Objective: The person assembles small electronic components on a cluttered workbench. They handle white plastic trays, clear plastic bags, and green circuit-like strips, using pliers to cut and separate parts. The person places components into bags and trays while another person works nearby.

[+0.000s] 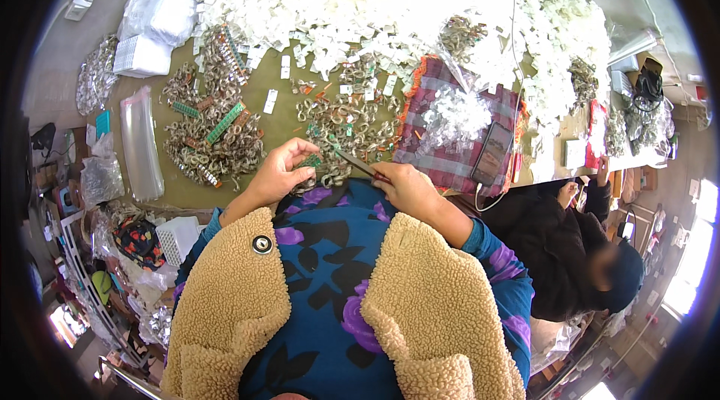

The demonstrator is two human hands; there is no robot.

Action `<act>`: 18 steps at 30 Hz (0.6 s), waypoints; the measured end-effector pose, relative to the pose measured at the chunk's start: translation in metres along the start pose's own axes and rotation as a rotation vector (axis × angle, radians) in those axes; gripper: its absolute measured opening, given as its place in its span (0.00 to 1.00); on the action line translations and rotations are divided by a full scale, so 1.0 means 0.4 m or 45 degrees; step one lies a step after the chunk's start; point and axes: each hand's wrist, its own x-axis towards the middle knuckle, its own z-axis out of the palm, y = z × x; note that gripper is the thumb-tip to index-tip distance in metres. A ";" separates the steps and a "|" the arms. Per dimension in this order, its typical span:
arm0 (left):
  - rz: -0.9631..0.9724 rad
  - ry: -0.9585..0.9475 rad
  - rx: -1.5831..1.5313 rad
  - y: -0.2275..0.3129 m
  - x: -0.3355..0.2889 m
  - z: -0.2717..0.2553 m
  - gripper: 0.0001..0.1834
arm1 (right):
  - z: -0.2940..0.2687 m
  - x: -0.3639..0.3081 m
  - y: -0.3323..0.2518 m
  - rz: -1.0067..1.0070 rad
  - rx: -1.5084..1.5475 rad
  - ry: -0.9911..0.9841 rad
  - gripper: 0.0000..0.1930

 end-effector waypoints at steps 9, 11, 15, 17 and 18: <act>0.209 0.109 0.377 0.026 0.036 0.014 0.12 | 0.033 -0.033 -0.048 0.004 -0.550 0.393 0.25; 0.296 0.112 0.466 0.035 0.043 0.021 0.13 | 0.034 -0.038 -0.064 0.118 -0.813 0.448 0.29; 0.376 0.104 0.555 0.046 0.054 0.023 0.14 | 0.021 -0.048 -0.094 0.382 -0.890 0.424 0.33; 0.416 0.103 0.628 0.052 0.061 0.021 0.15 | 0.011 -0.061 -0.106 0.269 -0.752 0.488 0.34; 0.485 0.121 0.681 0.055 0.065 0.022 0.16 | 0.006 -0.065 -0.111 0.204 -0.685 0.526 0.34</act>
